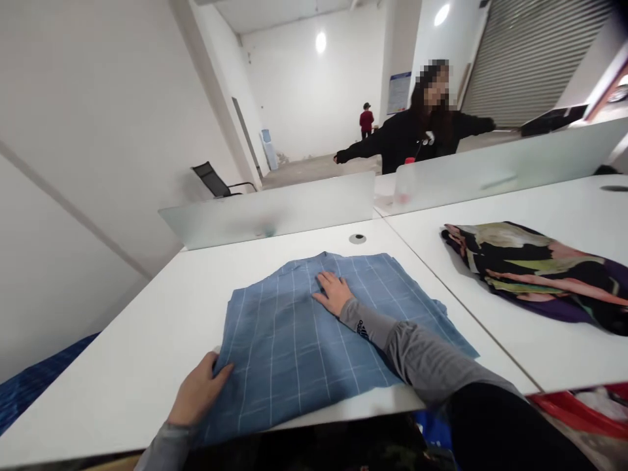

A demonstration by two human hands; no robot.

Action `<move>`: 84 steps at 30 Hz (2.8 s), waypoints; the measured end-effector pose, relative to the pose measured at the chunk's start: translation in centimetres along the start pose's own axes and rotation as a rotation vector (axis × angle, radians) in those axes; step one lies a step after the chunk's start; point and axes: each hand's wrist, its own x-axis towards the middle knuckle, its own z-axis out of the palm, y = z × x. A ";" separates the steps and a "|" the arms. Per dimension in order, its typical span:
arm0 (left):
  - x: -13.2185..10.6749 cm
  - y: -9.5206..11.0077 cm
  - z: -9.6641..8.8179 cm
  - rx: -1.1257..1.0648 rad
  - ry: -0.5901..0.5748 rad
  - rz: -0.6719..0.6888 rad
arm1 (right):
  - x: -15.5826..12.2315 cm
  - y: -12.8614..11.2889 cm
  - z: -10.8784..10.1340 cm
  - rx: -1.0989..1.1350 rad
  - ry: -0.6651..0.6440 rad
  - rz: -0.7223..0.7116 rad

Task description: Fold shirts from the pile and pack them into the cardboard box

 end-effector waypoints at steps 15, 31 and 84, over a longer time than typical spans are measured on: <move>3.7 18.0 4.4 0.148 0.275 0.607 | -13.4 12.2 -12.4 1.112 -0.085 0.811; 7.1 18.1 9.4 0.119 0.073 0.541 | -12.4 14.2 -11.1 1.393 -0.196 0.684; -3.7 16.1 5.7 -0.093 0.106 0.910 | -5.4 -2.5 -17.2 0.943 -0.138 0.439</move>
